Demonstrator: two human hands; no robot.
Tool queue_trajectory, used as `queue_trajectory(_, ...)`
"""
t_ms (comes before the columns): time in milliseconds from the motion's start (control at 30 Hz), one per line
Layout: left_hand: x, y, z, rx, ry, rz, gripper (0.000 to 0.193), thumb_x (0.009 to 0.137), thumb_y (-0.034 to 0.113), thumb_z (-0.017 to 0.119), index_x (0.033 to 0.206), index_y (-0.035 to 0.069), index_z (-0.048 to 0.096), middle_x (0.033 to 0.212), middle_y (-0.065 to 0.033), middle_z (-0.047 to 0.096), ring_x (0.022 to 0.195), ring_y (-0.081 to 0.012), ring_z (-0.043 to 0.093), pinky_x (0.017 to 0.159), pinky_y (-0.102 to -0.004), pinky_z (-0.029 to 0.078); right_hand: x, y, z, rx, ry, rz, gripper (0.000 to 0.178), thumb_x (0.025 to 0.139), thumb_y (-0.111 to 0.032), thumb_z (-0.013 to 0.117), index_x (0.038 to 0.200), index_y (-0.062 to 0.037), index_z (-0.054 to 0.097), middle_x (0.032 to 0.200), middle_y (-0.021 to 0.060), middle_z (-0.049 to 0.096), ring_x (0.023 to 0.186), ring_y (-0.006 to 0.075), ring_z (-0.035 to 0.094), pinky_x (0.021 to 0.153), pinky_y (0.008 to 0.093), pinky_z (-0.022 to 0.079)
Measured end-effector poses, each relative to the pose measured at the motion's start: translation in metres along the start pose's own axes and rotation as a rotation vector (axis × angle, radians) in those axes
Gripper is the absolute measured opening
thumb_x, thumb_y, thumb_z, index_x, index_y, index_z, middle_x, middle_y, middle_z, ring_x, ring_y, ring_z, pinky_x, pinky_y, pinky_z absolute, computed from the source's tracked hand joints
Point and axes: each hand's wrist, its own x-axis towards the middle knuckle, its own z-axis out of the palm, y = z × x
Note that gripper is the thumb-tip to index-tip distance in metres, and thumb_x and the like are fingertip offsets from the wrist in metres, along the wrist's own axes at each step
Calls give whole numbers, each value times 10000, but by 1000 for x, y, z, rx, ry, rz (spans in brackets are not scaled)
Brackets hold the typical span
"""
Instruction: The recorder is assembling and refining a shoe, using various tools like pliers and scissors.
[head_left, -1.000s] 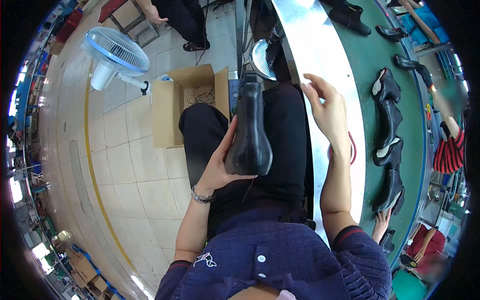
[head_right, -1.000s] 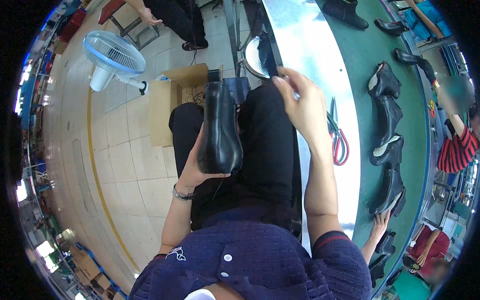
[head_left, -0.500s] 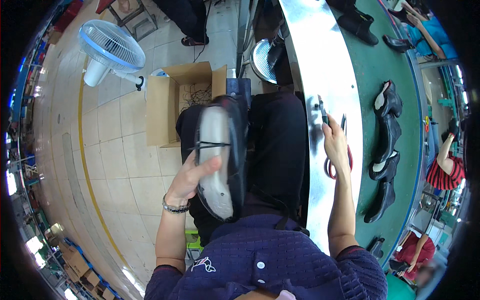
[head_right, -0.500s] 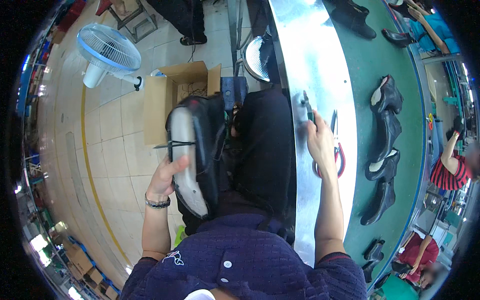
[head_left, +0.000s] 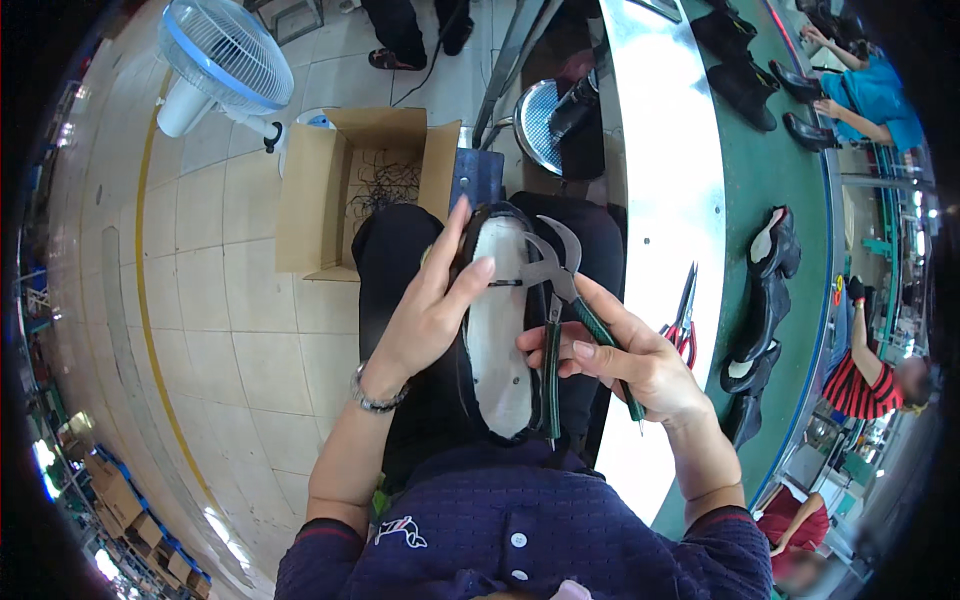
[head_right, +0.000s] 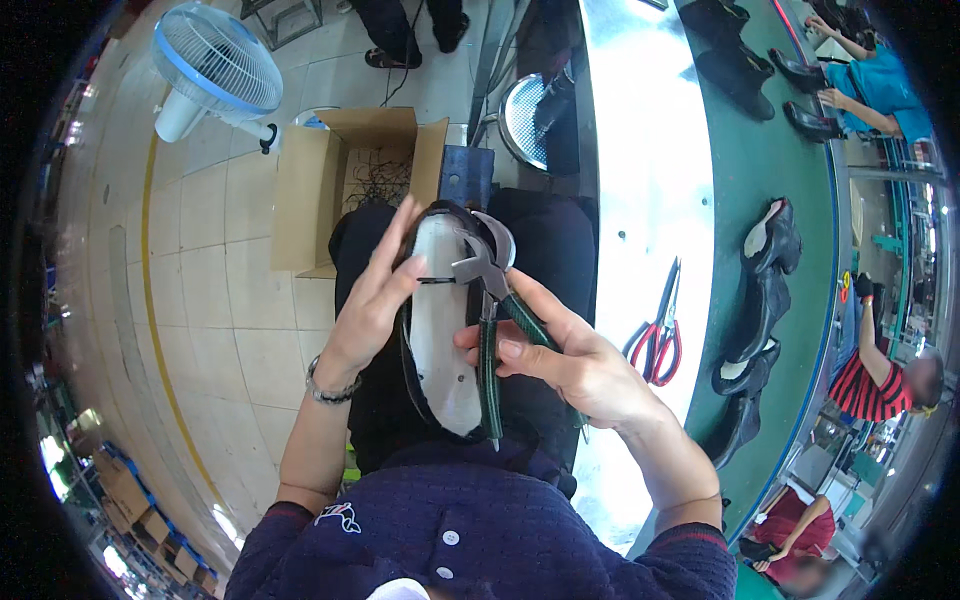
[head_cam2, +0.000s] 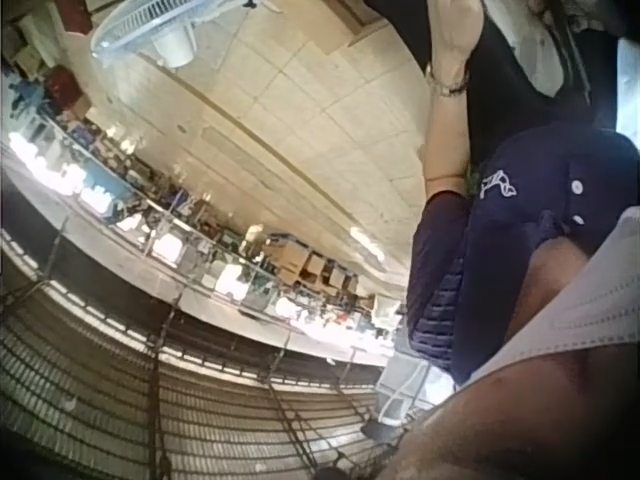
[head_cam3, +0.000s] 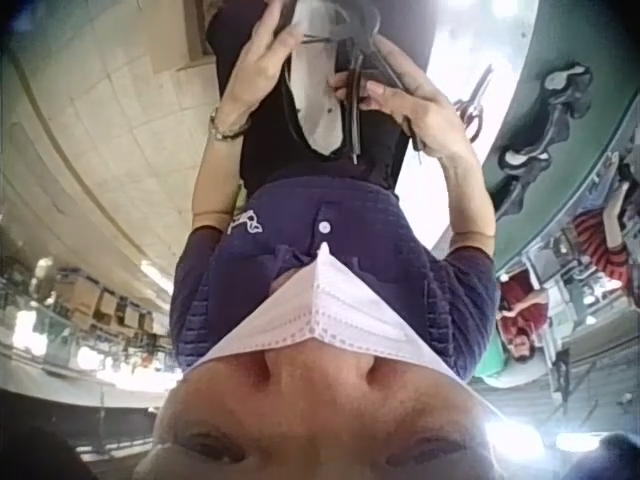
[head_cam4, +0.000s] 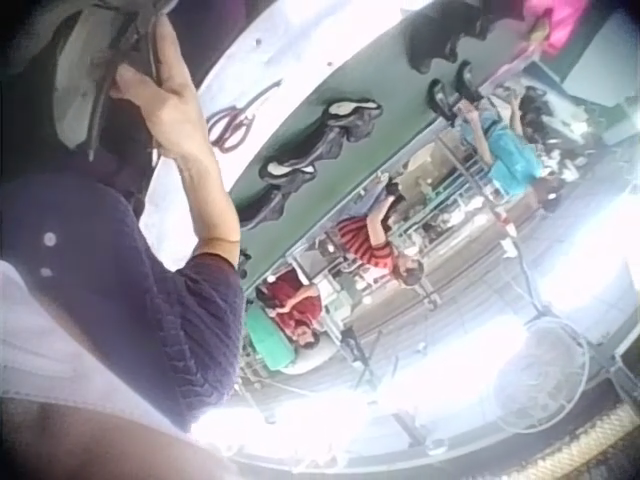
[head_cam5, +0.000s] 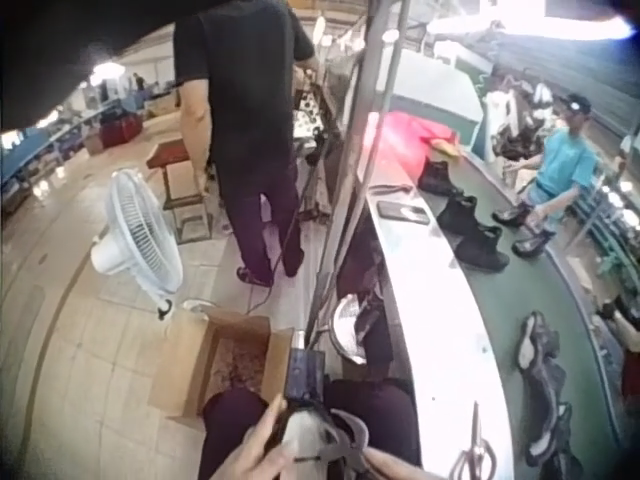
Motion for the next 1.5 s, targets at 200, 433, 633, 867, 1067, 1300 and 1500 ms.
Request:
queue_trajectory(200, 30, 7, 10, -97, -35, -12, 418, 1009, 191, 447, 1396, 33, 460, 1346, -121, 516, 1216, -171, 493, 1045, -292, 353, 18, -21, 11, -83, 119, 153, 642, 1012, -82, 451, 1554, -124, 108, 1151, 202, 620, 1033, 262, 647, 844, 332, 529)
queue_trajectory(433, 29, 6, 13, -119, 64, 3, 356, 993, 149, 446, 1306, 10, 546, 1208, -119, 614, 1088, -165, 574, 967, -285, 416, 25, -25, 5, -522, 4, 32, 647, 1019, -113, 476, 1541, -51, 100, 906, 77, 572, 778, 142, 592, 656, 286, 510)
queue_trajectory(633, 31, 4, 20, -79, 132, 105, 339, 971, 111, 466, 1275, -10, 552, 1131, -172, 652, 970, -228, 640, 879, -302, 472, 23, -2, 3, -791, 107, -87, 619, 1004, -69, 477, 1515, -6, 134, 829, 106, 595, 709, 172, 625, 658, 315, 522)
queue_trajectory(867, 29, 1, 18, -529, 54, -65, 356, 961, 121, 525, 1295, 9, 577, 1084, -93, 660, 931, -78, 593, 811, -232, 469, 19, -3, 1, -899, 105, -135, 613, 995, -59, 487, 1508, -4, 156, 812, 125, 632, 690, 207, 646, 660, 339, 535)
queue_trajectory(1067, 33, 5, 14, -448, 28, -203, 360, 978, 149, 540, 1311, 14, 573, 1128, -54, 652, 957, -54, 583, 847, -203, 454, 17, -47, 5, -1100, 65, 17, 602, 975, -53, 523, 1497, -14, 226, 778, 114, 650, 669, 204, 658, 669, 330, 530)
queue_trajectory(1300, 33, 6, 11, -332, 53, -99, 360, 975, 116, 529, 1320, 19, 569, 1112, -21, 647, 918, -31, 563, 826, -198, 447, 13, -68, 40, -1412, 326, -420, 662, 893, -39, 599, 1478, -118, 298, 804, 237, 655, 701, 441, 649, 614, 481, 494)
queue_trajectory(1500, 35, -8, 9, -383, 19, -85, 389, 964, 126, 543, 1335, 8, 547, 1115, -22, 632, 882, -39, 528, 810, -201, 430, 38, -34, 20, -1719, 232, -152, 658, 943, -107, 556, 1514, -159, 234, 759, 193, 621, 609, 341, 647, 549, 425, 533)
